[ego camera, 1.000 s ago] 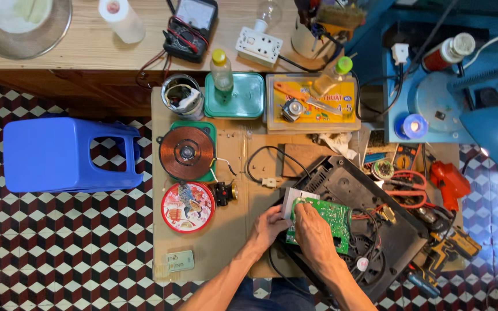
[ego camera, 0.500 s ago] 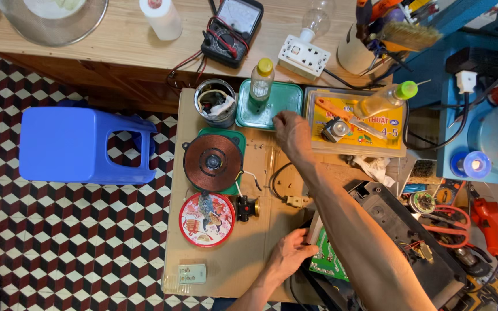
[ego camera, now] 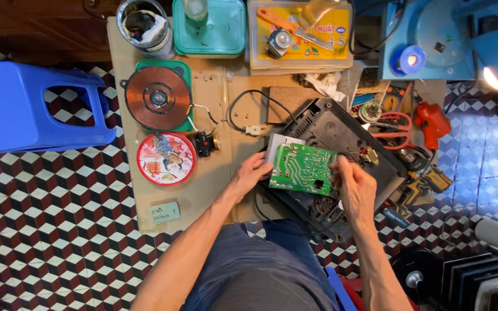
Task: The person installs a circuit board into an electronic device housing, connects wires, and secures the board using a power drill. The person also handles a copper coil component and adjusts connections on the circuit board.
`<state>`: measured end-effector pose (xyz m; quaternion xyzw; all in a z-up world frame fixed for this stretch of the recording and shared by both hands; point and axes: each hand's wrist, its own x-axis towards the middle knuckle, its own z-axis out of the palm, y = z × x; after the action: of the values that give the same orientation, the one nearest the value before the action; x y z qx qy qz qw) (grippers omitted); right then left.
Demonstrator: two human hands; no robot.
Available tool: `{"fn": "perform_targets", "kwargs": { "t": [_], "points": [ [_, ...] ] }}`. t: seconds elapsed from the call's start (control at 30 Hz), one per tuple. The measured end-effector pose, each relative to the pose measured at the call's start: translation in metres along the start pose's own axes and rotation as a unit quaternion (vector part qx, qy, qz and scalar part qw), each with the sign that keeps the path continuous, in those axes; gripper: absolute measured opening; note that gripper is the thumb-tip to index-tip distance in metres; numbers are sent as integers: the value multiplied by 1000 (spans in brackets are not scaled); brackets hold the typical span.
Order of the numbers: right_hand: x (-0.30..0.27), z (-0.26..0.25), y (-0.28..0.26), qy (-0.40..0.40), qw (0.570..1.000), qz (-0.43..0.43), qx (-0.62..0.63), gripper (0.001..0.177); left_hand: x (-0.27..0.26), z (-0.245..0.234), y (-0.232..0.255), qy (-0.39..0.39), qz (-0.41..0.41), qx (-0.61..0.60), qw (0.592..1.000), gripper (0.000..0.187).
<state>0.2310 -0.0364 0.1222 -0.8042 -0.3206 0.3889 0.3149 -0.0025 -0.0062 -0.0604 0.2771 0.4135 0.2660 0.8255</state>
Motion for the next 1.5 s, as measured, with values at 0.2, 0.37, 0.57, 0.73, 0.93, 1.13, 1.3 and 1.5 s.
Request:
{"fn": "perform_targets", "kwargs": {
  "t": [0.2, 0.37, 0.57, 0.73, 0.93, 1.13, 1.3, 1.5],
  "points": [
    [-56, -32, 80, 14, 998, -9, -61, 31, -9, 14, 16, 60, -42, -19, 997, 56],
    [-65, -11, 67, -66, 929, -298, -208, 62, -23, 33, 24, 101, 10, 10, 995, 55],
    [-50, 16, 51, -33, 856, -425, -292, 84, -42, 84, 51, 175, 58, 130, 974, 55],
    [-41, 10, 61, -7, 859, -439, -264, 82, -50, 124, 67, 223, 63, 152, 961, 50],
    [-30, -21, 53, 49, 887, -437, -142, 61, -30, 152, 82, 158, 102, 148, 971, 52],
    [19, -65, 47, -18, 981, -166, 103, 40, 7, 160, 86, 131, 158, 176, 963, 60],
    [81, -107, 34, -133, 965, -114, 196, 41, 62, 144, 66, 148, 126, 143, 970, 80],
    [78, -66, 33, -198, 974, -104, -31, 75, 78, 129, 52, 160, 7, 7, 987, 91]
  ]
}}
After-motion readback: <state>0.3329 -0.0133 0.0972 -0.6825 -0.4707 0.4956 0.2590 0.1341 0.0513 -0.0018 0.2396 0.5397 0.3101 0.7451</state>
